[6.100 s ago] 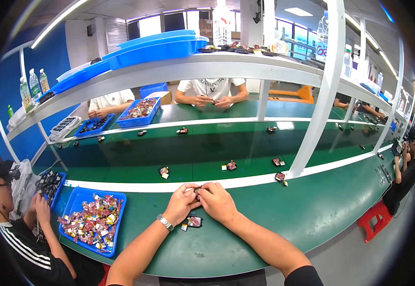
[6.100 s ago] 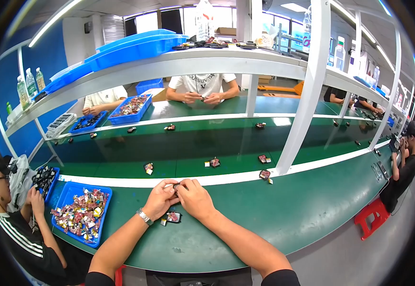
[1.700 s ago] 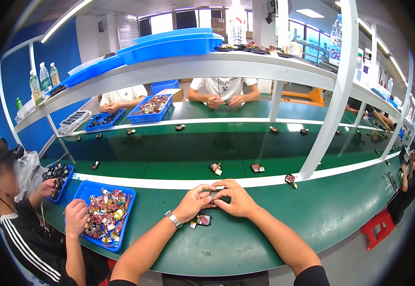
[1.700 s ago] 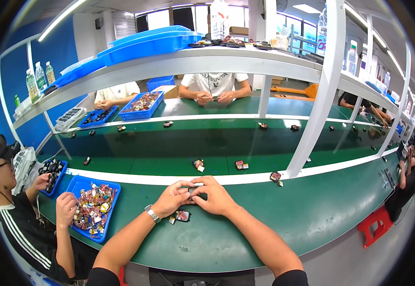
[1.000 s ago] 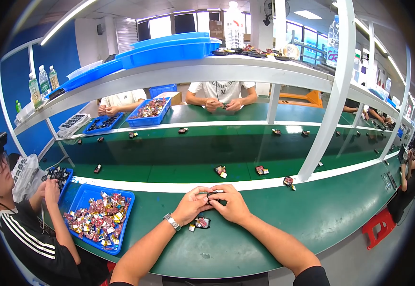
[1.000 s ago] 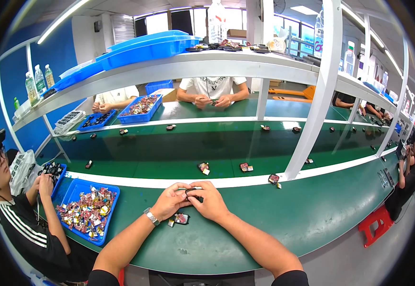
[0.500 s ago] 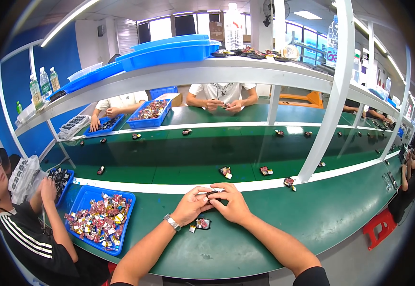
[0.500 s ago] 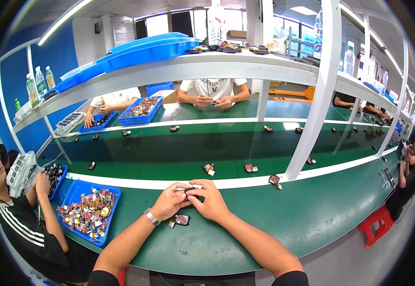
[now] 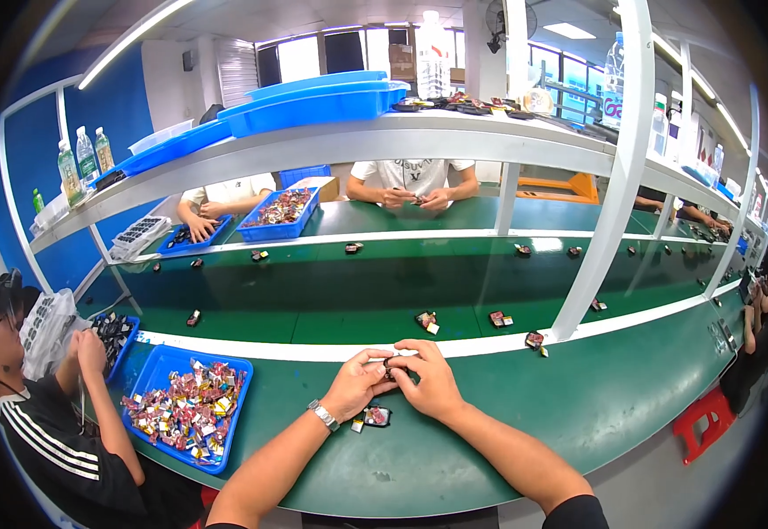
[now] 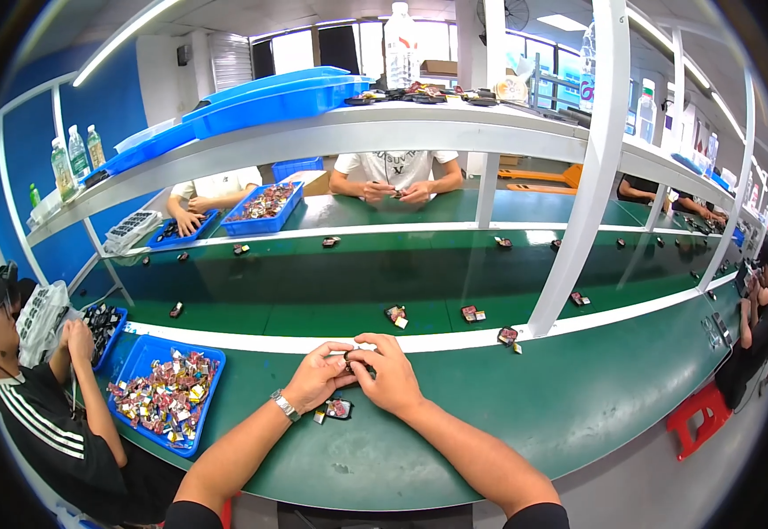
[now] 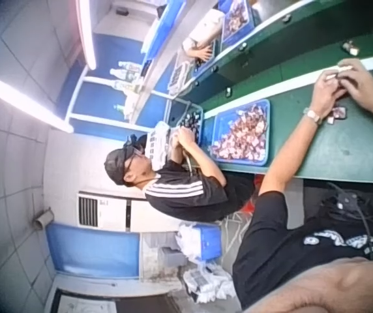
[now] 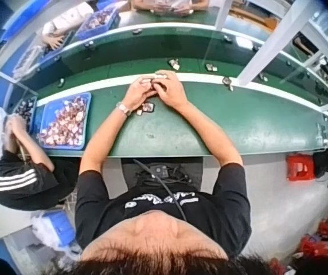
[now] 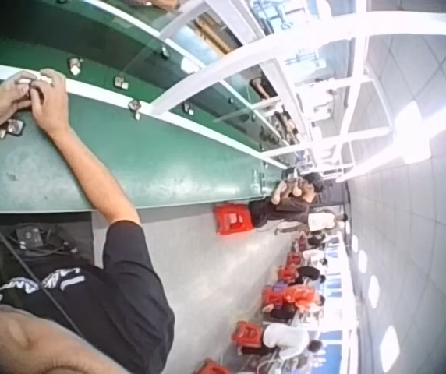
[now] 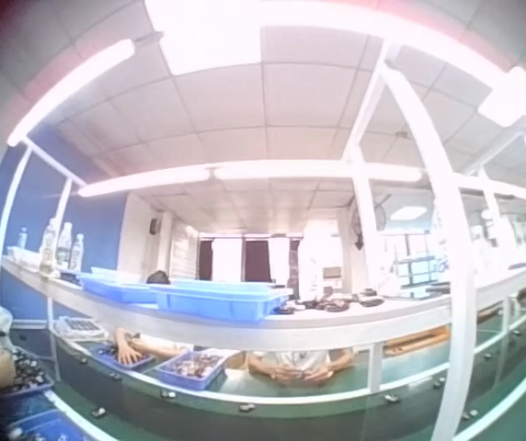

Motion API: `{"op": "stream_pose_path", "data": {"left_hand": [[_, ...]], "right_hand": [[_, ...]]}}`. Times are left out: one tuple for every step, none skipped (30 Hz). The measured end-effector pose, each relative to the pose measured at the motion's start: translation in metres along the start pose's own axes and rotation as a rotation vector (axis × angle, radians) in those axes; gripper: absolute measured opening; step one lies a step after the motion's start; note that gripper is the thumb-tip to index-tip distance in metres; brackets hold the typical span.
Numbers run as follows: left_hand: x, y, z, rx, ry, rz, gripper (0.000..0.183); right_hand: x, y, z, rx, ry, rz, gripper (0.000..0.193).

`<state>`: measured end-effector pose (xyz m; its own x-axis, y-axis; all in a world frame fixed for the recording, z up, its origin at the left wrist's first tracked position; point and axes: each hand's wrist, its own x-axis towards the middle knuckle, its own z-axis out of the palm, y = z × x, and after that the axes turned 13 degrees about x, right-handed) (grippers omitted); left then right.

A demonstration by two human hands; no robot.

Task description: Manually assembling small electronic parts and placing them on a conveyor belt in a factory setting.

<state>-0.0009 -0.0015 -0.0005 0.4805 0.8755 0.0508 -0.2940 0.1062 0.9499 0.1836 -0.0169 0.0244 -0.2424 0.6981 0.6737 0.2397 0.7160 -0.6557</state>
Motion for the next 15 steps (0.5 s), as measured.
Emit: {"op": "stream_pose_path", "data": {"left_hand": [[-0.0005, 0.0002, 0.0008, 0.02, 0.019, -0.007, 0.03], [-0.0009, 0.0001, 0.0012, 0.039, 0.039, -0.014, 0.03], [-0.0005, 0.0005, 0.0019, 0.039, 0.038, -0.013, 0.03], [0.0001, 0.001, 0.0024, 0.037, 0.034, -0.018, 0.03], [0.0005, 0.0014, 0.0029, 0.035, 0.031, -0.022, 0.03], [0.0001, 0.0021, 0.0025, 0.035, 0.033, -0.021, 0.03], [-0.0002, 0.0027, 0.0025, 0.03, 0.042, -0.029, 0.029], [-0.0005, 0.0032, 0.0023, 0.026, 0.051, -0.037, 0.029], [-0.0008, 0.0032, 0.0021, 0.025, 0.054, -0.035, 0.029], [-0.0011, 0.0032, 0.0018, 0.027, 0.06, -0.035, 0.029], [-0.0016, 0.0032, 0.0016, 0.029, 0.066, -0.035, 0.028], [-0.0011, 0.003, 0.002, 0.028, 0.066, -0.033, 0.028], [-0.001, 0.0026, 0.0024, 0.031, 0.071, -0.039, 0.028], [-0.0006, 0.0024, 0.0028, 0.035, 0.075, -0.045, 0.028], [-0.0009, 0.0024, 0.0032, 0.034, 0.077, -0.043, 0.028]], "right_hand": [[0.0011, -0.0048, 0.0008, -0.007, 0.022, -0.018, 0.017], [0.0015, -0.0072, 0.0012, -0.014, 0.043, -0.036, 0.018], [0.0011, -0.0048, -0.0003, -0.016, 0.043, -0.036, 0.018], [0.0004, 0.0, -0.002, -0.108, 0.002, -0.14, 0.019], [-0.0002, 0.0024, -0.0032, -0.199, -0.04, -0.245, 0.02], [-0.0001, 0.0017, -0.0024, -0.198, -0.041, -0.246, 0.02], [0.0001, 0.0001, -0.0018, -0.22, -0.034, -0.239, 0.021], [0.0001, -0.0013, -0.0011, -0.241, -0.027, -0.233, 0.022], [-0.0004, -0.0025, 0.0, -0.24, -0.029, -0.235, 0.022], [-0.0012, -0.0037, 0.0013, -0.257, -0.028, -0.21, 0.022], [-0.002, -0.0044, 0.0027, -0.273, -0.027, -0.186, 0.023], [-0.003, -0.0034, 0.0032, -0.274, -0.029, -0.188, 0.023], [-0.0041, -0.0017, 0.0038, -0.286, -0.027, -0.182, 0.023], [-0.0043, -0.0004, 0.004, -0.298, -0.024, -0.175, 0.022], [-0.004, -0.0004, 0.004, -0.298, -0.026, -0.177, 0.022]]}}
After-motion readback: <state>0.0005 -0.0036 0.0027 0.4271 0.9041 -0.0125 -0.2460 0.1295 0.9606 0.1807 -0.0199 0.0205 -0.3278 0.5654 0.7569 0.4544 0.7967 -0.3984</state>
